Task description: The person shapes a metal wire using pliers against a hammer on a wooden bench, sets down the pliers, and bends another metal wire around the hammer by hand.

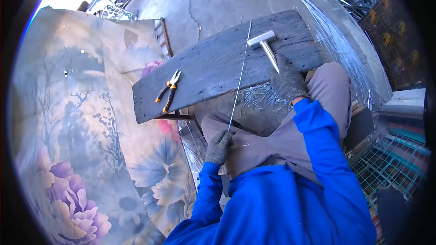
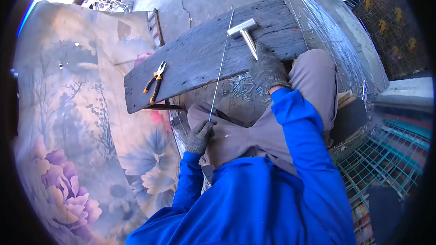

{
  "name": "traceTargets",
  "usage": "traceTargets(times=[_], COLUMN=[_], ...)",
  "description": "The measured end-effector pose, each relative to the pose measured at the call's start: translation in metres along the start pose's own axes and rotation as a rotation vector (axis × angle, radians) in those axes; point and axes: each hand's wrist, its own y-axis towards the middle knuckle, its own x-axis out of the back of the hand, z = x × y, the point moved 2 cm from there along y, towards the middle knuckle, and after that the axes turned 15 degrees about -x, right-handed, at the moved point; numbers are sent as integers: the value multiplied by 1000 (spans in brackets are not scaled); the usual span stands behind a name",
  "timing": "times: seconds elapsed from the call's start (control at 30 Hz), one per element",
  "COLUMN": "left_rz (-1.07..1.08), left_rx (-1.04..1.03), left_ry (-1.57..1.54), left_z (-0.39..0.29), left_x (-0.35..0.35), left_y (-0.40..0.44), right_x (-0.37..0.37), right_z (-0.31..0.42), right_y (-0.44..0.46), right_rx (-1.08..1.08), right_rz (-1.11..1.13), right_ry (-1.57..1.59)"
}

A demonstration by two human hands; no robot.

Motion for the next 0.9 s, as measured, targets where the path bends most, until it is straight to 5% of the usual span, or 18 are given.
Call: traceTargets(times=[0.37, 0.43, 0.57, 0.63, 0.77, 0.83, 0.9], left_rz=[-149, -146, -295, -247, -265, -313, -331], left_rx=[-144, -387, -367, -148, -213, -289, -322], left_ry=[273, 412, 422, 293, 250, 366, 409], left_z=[52, 53, 45, 44, 64, 58, 48], left_x=[30, 30, 27, 28, 34, 32, 30], left_y=[-31, -30, -36, -40, -40, -40, -41], right_x=[-2, -3, -4, -3, 5, 5, 7], right_z=[1, 2, -1, 1, 7, 8, 10], right_y=[-7, -8, -9, -13, -19, -17, -21], right_rx=[53, 82, 74, 64, 224, -35, -22], right_rz=[-38, -62, -30, -71, -41, 14, 0], right_ry=[-25, -63, -85, -85, -283, -93, -63])
